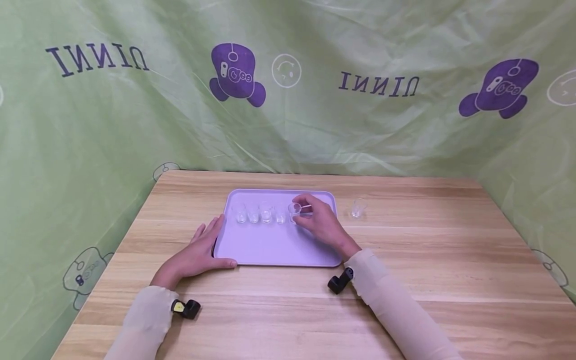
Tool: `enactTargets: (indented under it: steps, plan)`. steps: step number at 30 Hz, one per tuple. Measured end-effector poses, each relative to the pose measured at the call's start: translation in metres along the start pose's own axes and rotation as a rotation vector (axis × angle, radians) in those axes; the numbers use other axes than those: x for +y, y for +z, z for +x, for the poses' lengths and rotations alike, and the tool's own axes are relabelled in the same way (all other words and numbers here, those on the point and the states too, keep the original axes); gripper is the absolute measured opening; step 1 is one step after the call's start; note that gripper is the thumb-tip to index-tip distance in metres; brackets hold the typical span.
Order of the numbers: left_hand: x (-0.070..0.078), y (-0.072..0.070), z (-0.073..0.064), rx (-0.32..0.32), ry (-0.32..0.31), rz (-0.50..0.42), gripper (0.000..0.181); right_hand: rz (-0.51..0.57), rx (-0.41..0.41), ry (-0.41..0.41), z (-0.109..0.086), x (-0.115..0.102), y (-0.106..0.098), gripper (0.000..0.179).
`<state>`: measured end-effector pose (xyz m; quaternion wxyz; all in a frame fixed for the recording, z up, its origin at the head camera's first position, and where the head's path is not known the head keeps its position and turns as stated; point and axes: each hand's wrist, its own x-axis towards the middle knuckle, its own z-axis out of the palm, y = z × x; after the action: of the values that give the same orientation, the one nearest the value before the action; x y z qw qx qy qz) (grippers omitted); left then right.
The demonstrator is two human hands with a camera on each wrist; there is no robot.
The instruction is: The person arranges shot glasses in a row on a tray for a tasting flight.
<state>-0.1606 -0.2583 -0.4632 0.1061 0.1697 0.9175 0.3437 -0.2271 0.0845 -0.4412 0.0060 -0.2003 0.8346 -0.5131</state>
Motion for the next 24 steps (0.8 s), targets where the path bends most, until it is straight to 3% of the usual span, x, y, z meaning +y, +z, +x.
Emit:
enactTargets:
  steps: [16,24]
  plan:
    - [-0.0005,0.0007,0.0002,0.004,0.004,0.003,0.132,-0.016,-0.013,0.033,0.0033,0.0017,0.0013,0.040]
    - [-0.0016,0.0010,0.0002,0.007,0.013,0.001,0.131,0.001,-0.076,0.074,0.0011,0.0004,-0.0011,0.047]
